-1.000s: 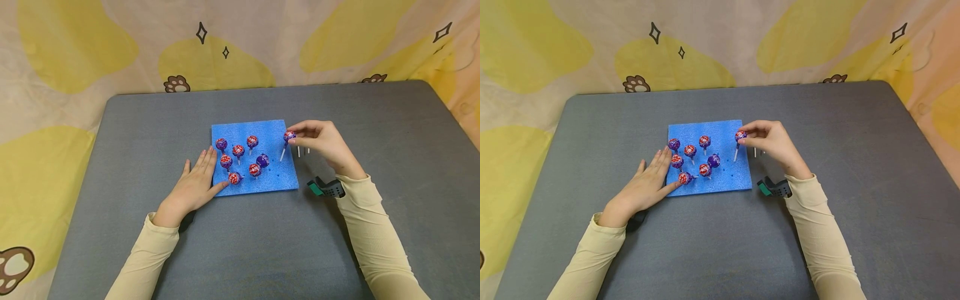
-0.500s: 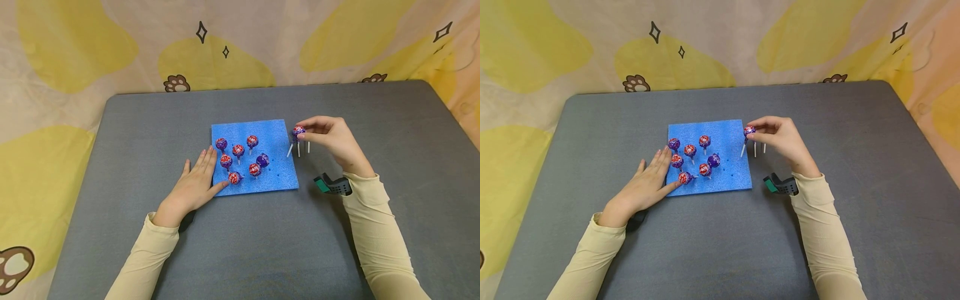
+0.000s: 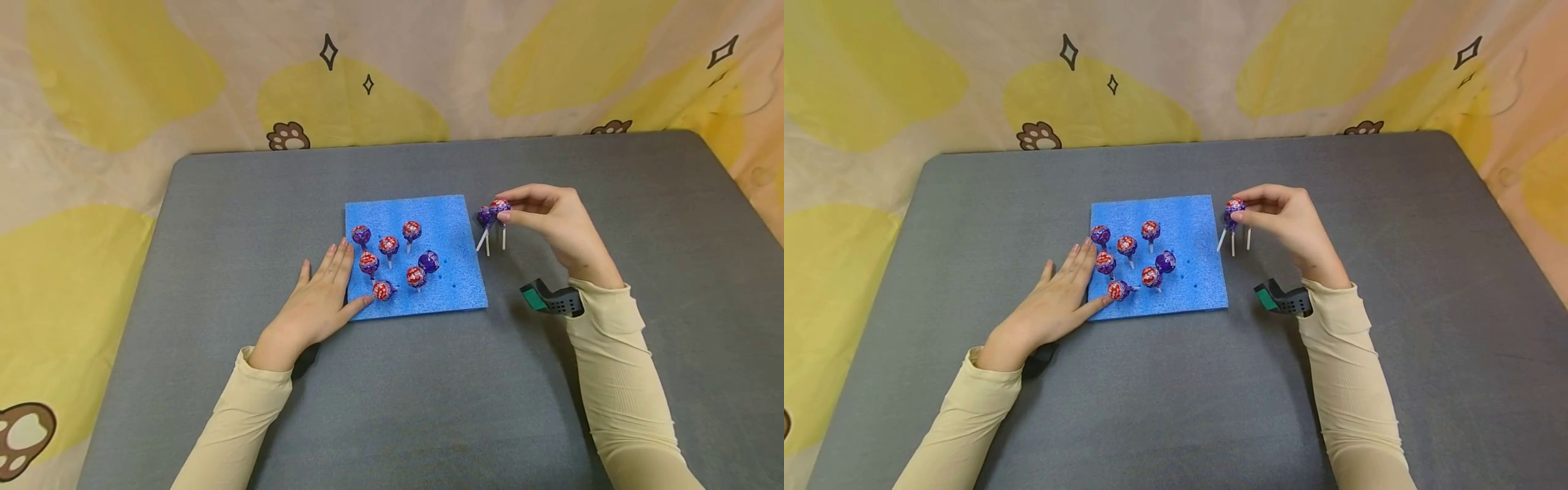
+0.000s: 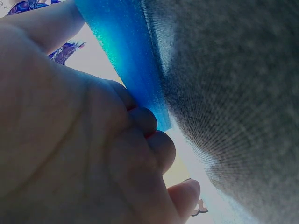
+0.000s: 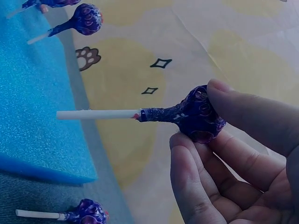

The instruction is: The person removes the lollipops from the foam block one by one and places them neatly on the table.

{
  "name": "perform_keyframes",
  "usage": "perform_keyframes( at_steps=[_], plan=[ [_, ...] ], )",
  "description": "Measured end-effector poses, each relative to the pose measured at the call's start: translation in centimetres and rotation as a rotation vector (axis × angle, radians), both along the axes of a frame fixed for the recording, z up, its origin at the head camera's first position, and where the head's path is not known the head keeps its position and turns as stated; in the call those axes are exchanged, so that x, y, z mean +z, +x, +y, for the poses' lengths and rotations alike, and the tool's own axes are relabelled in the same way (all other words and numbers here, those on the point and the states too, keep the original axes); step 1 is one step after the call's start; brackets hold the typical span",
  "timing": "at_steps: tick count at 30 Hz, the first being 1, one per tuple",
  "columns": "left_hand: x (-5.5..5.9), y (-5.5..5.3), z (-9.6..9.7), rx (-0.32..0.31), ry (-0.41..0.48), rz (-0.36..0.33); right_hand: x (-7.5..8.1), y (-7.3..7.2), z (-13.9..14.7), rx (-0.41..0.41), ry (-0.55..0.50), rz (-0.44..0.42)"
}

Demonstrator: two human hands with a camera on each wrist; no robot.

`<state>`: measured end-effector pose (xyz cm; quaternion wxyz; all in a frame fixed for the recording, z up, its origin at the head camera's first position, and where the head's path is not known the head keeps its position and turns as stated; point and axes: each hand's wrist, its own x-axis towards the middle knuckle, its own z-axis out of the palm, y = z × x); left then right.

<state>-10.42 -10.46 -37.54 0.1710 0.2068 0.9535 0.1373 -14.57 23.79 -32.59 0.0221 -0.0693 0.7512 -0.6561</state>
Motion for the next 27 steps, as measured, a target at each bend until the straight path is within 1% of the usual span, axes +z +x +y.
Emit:
perform_keyframes(
  at_steps=[6, 8, 12, 20, 23, 27],
  plan=[
    [0.0, 0.0, 0.0, -0.006, 0.0, 0.009, 0.0, -0.1, 0.5, -0.013, -0.025, 0.015],
    [0.0, 0.0, 0.0, -0.007, 0.001, 0.009, -0.1, -0.2, 0.7, -0.014, -0.068, 0.005],
    [0.1, 0.0, 0.0, -0.007, 0.003, 0.009, -0.4, -0.4, 1.5, -0.028, -0.099, -0.029],
    [0.0, 0.1, -0.1, -0.006, 0.004, 0.009, -0.9, -0.6, 2.8, -0.006, -0.285, -0.074],
    [0.0, 0.1, -0.1, -0.008, 0.004, 0.009, -1.1, -0.7, 3.2, -0.016, -0.295, -0.089],
    [0.0, 0.1, -0.1, -0.008, 0.005, 0.006, -1.6, -0.8, 3.7, -0.039, -0.277, -0.119]
  ],
)
